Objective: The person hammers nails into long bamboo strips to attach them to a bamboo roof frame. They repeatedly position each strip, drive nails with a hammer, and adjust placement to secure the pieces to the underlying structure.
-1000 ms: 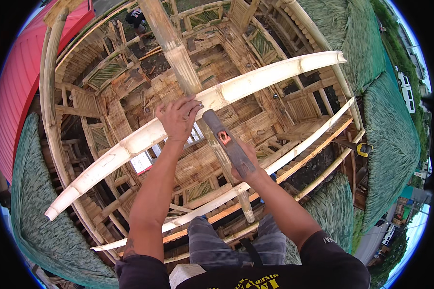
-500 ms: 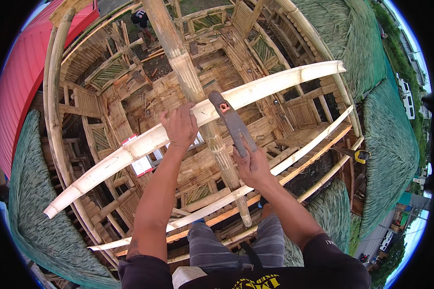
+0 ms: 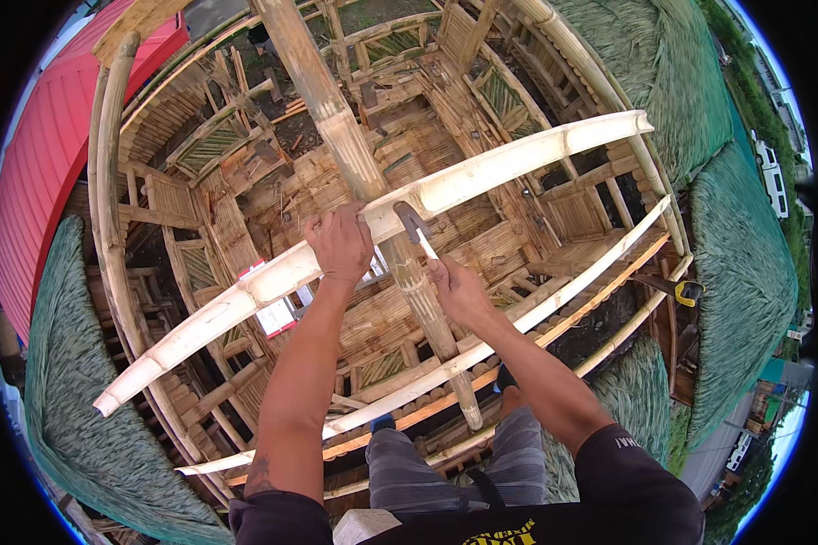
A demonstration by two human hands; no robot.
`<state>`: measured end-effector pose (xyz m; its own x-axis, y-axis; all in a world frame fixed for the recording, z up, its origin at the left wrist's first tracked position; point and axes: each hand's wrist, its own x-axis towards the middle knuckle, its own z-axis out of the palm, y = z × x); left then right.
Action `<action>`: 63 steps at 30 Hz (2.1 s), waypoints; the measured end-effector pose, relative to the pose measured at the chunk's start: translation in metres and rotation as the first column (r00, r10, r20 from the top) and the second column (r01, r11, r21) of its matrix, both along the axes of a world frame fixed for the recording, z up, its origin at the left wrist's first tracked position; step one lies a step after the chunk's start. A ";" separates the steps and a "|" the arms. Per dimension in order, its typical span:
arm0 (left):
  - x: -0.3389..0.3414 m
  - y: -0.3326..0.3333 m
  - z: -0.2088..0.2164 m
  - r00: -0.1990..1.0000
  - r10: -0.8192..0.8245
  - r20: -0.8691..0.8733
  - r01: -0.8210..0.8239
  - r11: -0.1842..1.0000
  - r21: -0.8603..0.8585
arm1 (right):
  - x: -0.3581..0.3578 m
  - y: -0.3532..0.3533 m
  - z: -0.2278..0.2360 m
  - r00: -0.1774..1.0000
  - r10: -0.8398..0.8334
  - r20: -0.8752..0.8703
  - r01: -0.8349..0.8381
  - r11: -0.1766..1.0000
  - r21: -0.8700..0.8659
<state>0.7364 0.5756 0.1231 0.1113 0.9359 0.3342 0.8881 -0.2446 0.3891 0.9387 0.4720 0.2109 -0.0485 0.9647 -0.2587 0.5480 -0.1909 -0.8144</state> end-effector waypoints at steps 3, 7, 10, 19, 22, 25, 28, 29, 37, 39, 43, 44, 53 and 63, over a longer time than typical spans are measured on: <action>0.000 0.000 0.000 1.000 -0.020 -0.015 0.020 1.000 -0.021 | 0.005 0.003 -0.001 0.966 0.106 -0.236 0.010 0.896 0.445; -0.001 0.002 0.000 1.000 -0.023 0.004 0.023 1.000 0.004 | 0.009 0.001 -0.020 0.987 0.130 0.100 -0.116 0.985 -0.129; -0.001 0.001 0.000 0.998 -0.031 0.055 0.030 1.000 0.006 | 0.010 -0.005 -0.039 0.998 0.052 -0.036 -0.047 0.992 0.115; -0.001 0.002 0.006 0.999 -0.042 -0.018 0.042 0.999 0.010 | 0.082 0.055 -0.027 0.974 -0.138 0.181 0.114 0.984 0.140; 0.004 0.000 0.011 0.994 -0.030 -0.105 0.025 0.999 -0.045 | 0.136 0.126 -0.007 0.946 -0.144 0.289 0.073 0.968 0.241; 0.014 0.000 0.014 0.985 0.012 -0.174 -0.023 0.998 -0.060 | 0.170 0.172 -0.011 0.875 -0.033 0.483 -0.039 0.989 0.140; 0.025 0.003 0.016 0.956 0.046 -0.291 -0.075 0.993 -0.089 | 0.200 0.189 -0.024 0.842 0.149 0.519 -0.122 0.989 -0.085; 0.027 0.004 0.018 0.956 0.045 -0.289 -0.072 0.994 -0.083 | 0.210 0.190 -0.028 0.852 0.161 0.498 -0.139 0.987 -0.081; 0.043 0.003 0.031 0.922 0.082 -0.377 -0.185 0.951 -0.246 | 0.250 0.200 -0.033 0.877 0.112 0.467 -0.089 0.993 -0.072; 0.050 0.001 0.028 0.919 0.178 -0.353 -0.274 0.931 -0.243 | 0.248 0.205 -0.036 0.881 0.107 0.461 -0.082 0.994 -0.073; 0.067 -0.003 0.031 0.881 0.292 -0.373 -0.392 0.892 -0.226 | 0.247 0.210 -0.042 0.888 0.119 0.444 -0.099 0.993 -0.067; 0.076 -0.003 0.033 0.877 0.295 -0.379 -0.407 0.875 -0.260 | 0.248 0.210 -0.043 0.887 0.103 0.449 -0.086 0.995 -0.060; 0.248 0.046 0.049 0.955 -0.155 -0.252 0.068 0.944 -0.323 | 0.256 0.206 -0.046 0.932 0.085 0.351 -0.095 0.995 0.011; 0.279 0.065 0.045 0.939 -0.085 -0.333 -0.089 0.876 -0.475 | 0.500 0.235 -0.056 0.819 -0.397 0.414 0.270 0.904 0.332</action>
<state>1.0155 0.6409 0.1676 0.1322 0.9690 -0.2089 0.9849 -0.1047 0.1377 1.4389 0.7073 0.1549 0.3514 0.9327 0.0808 0.8096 -0.2594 -0.5266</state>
